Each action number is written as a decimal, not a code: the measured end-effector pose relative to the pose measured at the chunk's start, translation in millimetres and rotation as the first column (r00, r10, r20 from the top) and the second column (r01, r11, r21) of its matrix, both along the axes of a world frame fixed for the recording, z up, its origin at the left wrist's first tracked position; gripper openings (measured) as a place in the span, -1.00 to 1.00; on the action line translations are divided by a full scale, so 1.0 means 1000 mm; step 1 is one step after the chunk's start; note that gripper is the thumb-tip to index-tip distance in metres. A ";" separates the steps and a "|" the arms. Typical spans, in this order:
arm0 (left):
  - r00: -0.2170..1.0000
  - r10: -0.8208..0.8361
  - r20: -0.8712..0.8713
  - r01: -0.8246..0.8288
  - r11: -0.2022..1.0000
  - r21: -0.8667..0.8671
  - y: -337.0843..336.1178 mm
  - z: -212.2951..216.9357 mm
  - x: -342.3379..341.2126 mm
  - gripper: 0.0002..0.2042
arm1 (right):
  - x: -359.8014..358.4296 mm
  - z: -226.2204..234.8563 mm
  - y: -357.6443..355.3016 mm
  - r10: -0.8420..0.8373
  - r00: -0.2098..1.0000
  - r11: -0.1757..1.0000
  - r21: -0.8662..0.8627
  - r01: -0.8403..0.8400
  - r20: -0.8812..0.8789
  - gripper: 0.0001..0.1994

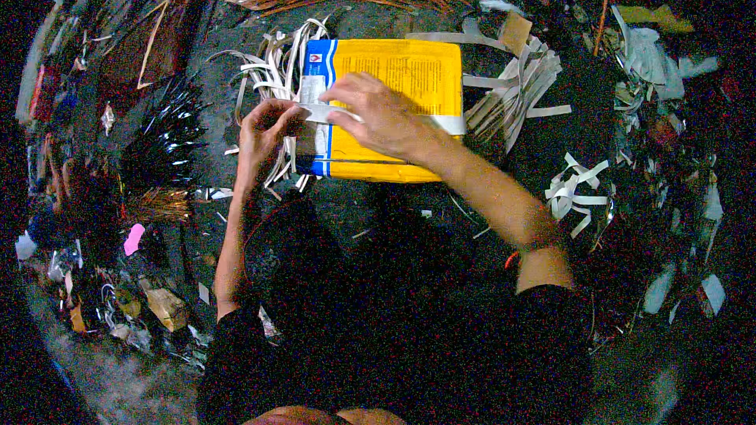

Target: The person wraps a yellow and blue rectangular package with white tape. They repeatedly pull strips of tape, place them across the package, and smooth them down by hand. The person works on a cluttered floor with other materials nearby.

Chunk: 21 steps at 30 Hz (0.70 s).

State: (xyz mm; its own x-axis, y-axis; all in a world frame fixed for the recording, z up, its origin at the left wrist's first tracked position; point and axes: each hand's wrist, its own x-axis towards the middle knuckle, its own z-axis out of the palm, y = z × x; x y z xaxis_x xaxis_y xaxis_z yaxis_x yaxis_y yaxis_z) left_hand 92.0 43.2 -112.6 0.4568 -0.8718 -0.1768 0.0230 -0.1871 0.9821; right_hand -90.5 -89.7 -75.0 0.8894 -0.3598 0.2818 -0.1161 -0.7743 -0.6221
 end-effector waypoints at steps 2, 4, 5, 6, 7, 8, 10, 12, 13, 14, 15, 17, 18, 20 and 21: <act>0.994 0.056 0.097 -0.053 0.998 -0.040 -0.002 -0.003 -0.004 -0.83 | 0.024 -0.014 0.008 -0.047 0.996 0.999 0.010 0.047 0.076 -0.82; 0.984 0.086 0.154 -0.079 0.996 -0.052 -0.002 -0.009 -0.003 -0.83 | 0.034 -0.026 0.006 -0.040 0.994 0.998 0.060 0.034 0.099 -0.83; 0.983 0.089 0.158 -0.085 0.996 -0.034 -0.003 -0.011 -0.002 -0.84 | 0.036 -0.031 0.005 -0.040 0.993 0.996 0.085 0.030 0.110 -0.84; 0.982 0.096 0.160 -0.096 0.995 -0.012 -0.002 -0.014 -0.001 -0.84 | 0.036 -0.032 0.006 -0.038 0.989 0.996 0.080 0.027 0.143 -0.87; 0.984 0.100 0.149 -0.099 0.995 -0.010 -0.002 -0.016 -0.001 -0.84 | 0.036 -0.034 0.006 -0.037 0.989 0.996 0.081 0.026 0.145 -0.87; 0.985 0.102 0.137 -0.102 0.995 -0.008 -0.002 -0.018 -0.001 -0.83 | 0.036 -0.035 0.005 -0.038 0.988 0.996 0.081 0.026 0.147 -0.88; 0.994 0.082 0.073 -0.084 0.996 0.030 0.001 -0.015 -0.002 -0.83 | 0.036 -0.037 0.006 -0.044 0.986 0.997 0.063 0.034 0.158 -0.87; 0.997 0.074 -0.013 -0.075 0.997 -0.034 0.002 -0.023 -0.002 -0.83 | 0.036 -0.038 0.007 -0.044 0.984 0.998 0.060 0.034 0.173 -0.86; 0.996 0.069 -0.056 -0.072 0.995 -0.067 0.003 -0.025 -0.002 -0.83 | 0.035 -0.038 0.007 -0.044 0.982 0.998 0.059 0.034 0.181 -0.85; 0.997 0.068 -0.039 -0.070 0.996 -0.055 0.002 -0.027 -0.001 -0.82 | 0.035 -0.039 0.007 -0.044 0.984 0.998 0.060 0.034 0.174 -0.85; 0.998 0.066 -0.021 -0.067 0.997 -0.045 0.001 -0.027 -0.001 -0.82 | 0.035 -0.040 0.007 -0.044 0.985 0.998 0.059 0.035 0.169 -0.85; 0.998 0.060 -0.019 -0.061 0.997 -0.037 -0.002 -0.026 0.000 -0.81 | 0.034 -0.038 0.006 -0.041 0.988 0.999 0.042 0.035 0.151 -0.84; 0.998 0.059 -0.032 -0.060 0.997 -0.037 -0.002 -0.025 0.000 -0.81 | 0.033 -0.038 0.006 -0.035 0.989 0.999 0.028 0.031 0.141 -0.83; 0.995 0.052 -0.083 -0.055 0.998 -0.031 -0.004 -0.027 0.001 -0.81 | 0.032 -0.039 0.005 -0.018 0.993 0.999 -0.031 0.022 0.121 -0.81; 0.992 0.047 -0.120 -0.050 0.998 -0.023 -0.004 -0.028 0.002 -0.81 | 0.031 -0.041 0.004 -0.007 0.994 0.997 -0.075 0.015 0.111 -0.79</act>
State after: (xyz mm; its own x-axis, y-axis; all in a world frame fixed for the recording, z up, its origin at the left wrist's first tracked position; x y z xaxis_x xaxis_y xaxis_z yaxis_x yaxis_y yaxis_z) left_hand 94.2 39.1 -140.7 0.4756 -0.8543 -0.2097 0.1485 -0.1570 0.9764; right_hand -59.3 -85.4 -115.7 0.8476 -0.3432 0.4047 -0.0587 -0.8187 -0.5712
